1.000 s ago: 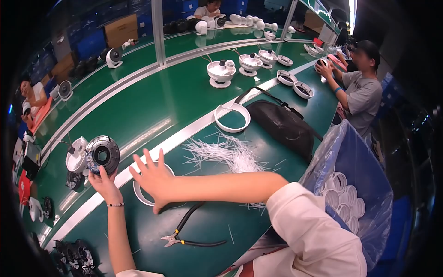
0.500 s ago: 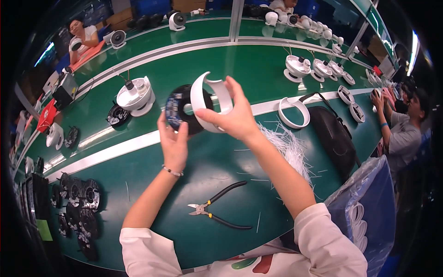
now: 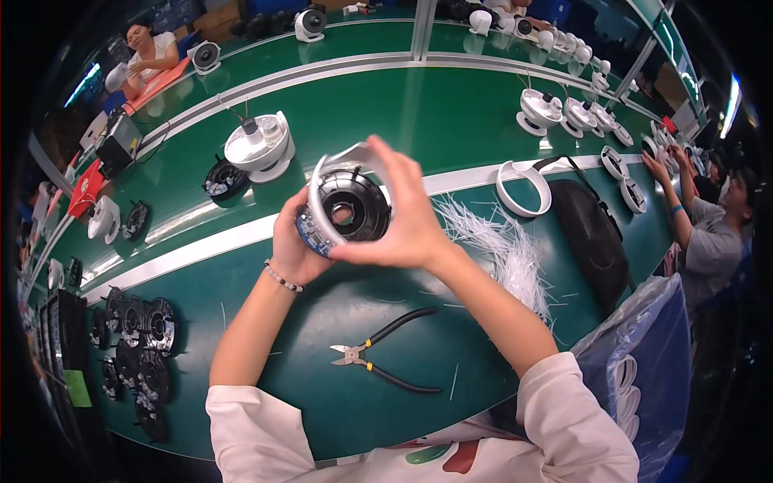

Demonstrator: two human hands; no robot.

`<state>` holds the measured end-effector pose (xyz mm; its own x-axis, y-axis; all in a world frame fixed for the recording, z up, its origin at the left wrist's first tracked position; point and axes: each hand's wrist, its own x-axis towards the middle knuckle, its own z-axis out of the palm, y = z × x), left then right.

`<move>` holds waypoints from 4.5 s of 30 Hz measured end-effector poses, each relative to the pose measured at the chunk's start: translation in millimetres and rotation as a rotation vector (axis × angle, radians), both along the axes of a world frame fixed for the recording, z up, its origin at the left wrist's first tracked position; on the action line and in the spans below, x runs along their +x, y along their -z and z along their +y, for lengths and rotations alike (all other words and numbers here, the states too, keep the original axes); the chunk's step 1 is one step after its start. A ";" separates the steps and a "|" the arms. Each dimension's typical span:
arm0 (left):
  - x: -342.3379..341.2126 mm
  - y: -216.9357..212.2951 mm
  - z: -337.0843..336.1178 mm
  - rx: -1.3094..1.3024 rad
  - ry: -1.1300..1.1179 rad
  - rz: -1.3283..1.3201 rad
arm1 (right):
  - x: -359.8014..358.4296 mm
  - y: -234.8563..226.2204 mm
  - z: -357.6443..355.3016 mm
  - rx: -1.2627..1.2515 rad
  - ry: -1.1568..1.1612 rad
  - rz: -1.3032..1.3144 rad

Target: Assembling components of dome-style security cameras on an assembly line.

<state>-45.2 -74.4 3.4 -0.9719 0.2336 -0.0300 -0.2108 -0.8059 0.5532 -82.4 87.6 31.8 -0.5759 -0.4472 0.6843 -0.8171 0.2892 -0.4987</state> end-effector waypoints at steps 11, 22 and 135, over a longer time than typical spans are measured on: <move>17.4 6.7 23.6 -0.368 -0.033 0.244 | 13.3 14.1 -2.9 -0.674 -0.141 -0.841; 3.8 -5.7 10.4 -0.033 0.018 0.006 | 24.8 5.6 -1.2 -0.137 0.053 -0.295; -266.2 -12.0 33.8 -1.905 -0.486 0.456 | -291.7 -80.5 71.0 1.169 0.226 0.607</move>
